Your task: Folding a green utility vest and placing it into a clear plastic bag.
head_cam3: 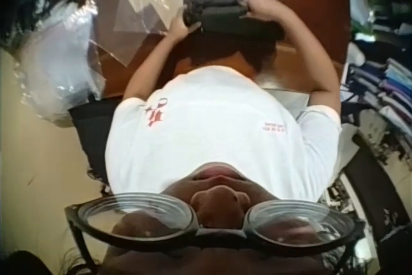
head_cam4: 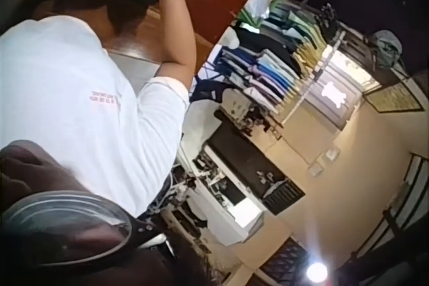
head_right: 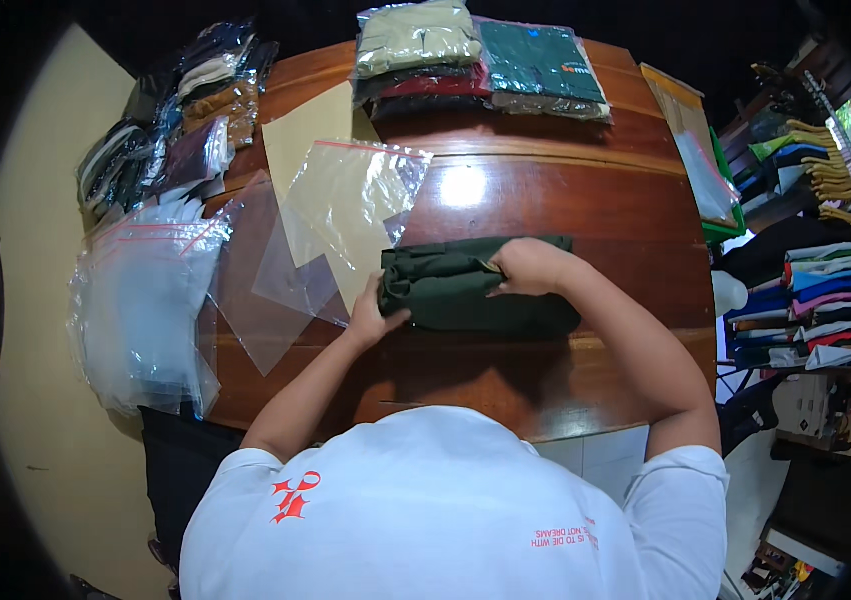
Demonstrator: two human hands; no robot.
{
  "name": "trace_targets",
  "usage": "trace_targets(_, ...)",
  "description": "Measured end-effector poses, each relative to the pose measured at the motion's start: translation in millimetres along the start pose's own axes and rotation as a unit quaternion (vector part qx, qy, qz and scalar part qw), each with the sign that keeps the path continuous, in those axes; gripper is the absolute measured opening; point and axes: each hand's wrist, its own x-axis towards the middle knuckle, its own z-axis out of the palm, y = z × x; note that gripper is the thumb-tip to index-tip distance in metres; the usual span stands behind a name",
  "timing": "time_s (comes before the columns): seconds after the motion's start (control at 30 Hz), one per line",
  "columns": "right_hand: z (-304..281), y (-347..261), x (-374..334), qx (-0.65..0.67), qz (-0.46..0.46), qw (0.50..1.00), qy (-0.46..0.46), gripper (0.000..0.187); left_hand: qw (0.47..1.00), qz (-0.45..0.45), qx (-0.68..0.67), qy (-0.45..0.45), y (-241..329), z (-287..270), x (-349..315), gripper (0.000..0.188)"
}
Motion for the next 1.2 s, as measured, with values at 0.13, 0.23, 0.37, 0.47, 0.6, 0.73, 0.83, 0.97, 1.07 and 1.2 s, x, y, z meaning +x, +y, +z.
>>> trace_targets(0.13,4,1,0,0.062,0.004,0.996,-0.069,0.032,0.994,0.093,0.038,0.033,47,-9,-14,0.098)
trace_targets(0.23,10,11,15,0.127,0.015,0.982,-0.136,0.036,0.997,-0.017,0.012,0.078,64,7,-3,0.074)
trace_targets(0.37,30,30,53,0.105,0.022,0.98,-0.165,0.053,0.984,-0.088,0.038,0.152,57,20,15,0.053)
trace_targets(0.47,47,42,68,-0.025,-0.052,0.997,-0.046,0.059,0.973,-0.163,0.065,0.147,49,24,22,0.057)
trace_targets(0.6,51,42,67,0.059,-0.015,0.994,-0.091,0.077,0.956,-0.191,0.154,0.161,50,27,22,0.062)
trace_targets(0.73,55,29,51,0.045,0.029,0.99,-0.132,0.083,0.96,-0.156,0.164,0.166,51,27,13,0.058)
trace_targets(0.83,70,20,37,0.24,0.06,0.963,-0.11,0.089,0.97,-0.077,0.172,0.156,41,24,12,0.052)
trace_targets(0.97,98,10,13,0.317,0.089,0.941,-0.078,0.091,0.954,0.126,0.059,0.266,8,7,12,0.049)
trace_targets(1.07,105,4,-10,0.31,0.16,0.937,-0.036,0.092,0.944,0.029,0.25,0.214,-26,-20,-17,0.047)
trace_targets(1.2,104,-18,-46,0.406,0.187,0.892,-0.062,0.071,0.912,-0.022,0.41,0.008,-54,-57,-64,0.049)
